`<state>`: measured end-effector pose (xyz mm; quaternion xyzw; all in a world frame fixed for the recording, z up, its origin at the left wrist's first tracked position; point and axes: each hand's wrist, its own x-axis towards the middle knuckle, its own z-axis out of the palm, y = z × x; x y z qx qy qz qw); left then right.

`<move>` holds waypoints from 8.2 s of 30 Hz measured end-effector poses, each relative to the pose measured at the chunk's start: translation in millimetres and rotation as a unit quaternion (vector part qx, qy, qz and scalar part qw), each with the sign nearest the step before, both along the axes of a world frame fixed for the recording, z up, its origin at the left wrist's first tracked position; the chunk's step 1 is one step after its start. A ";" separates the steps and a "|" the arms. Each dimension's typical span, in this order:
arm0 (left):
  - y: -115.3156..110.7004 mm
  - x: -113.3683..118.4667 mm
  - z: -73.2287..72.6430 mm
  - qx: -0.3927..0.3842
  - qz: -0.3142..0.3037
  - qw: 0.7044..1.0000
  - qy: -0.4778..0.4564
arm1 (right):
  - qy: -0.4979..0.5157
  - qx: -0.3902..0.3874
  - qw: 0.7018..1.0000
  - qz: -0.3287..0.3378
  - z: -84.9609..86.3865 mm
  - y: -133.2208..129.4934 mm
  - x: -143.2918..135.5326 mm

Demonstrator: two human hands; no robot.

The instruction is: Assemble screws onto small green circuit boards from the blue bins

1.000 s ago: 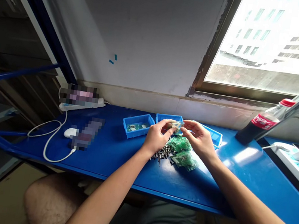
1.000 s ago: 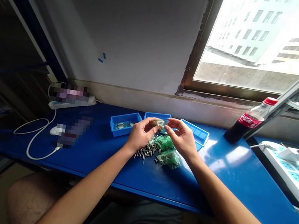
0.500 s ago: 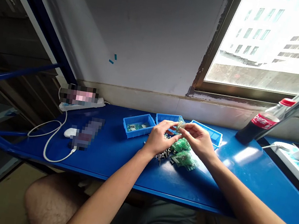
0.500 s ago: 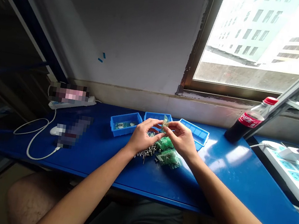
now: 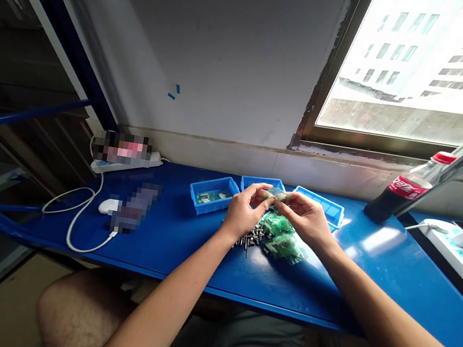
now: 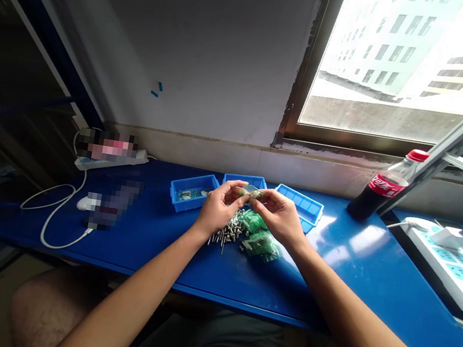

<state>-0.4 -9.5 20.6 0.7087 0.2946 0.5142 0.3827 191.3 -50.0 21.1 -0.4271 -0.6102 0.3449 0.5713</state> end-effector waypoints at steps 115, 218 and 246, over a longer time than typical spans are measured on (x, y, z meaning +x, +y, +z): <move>10.8 -10.0 0.3 0.033 0.083 0.996 0.011 | -0.062 0.059 0.992 -0.093 -1.8 3.7 7.7; 5.5 -14.6 -1.8 0.238 0.113 0.936 0.233 | -0.520 0.252 0.812 0.084 -8.6 -9.6 -23.0; -3.6 -10.8 11.6 -0.048 -0.047 0.990 0.124 | -0.235 0.221 0.938 -0.127 8.5 -10.1 -10.6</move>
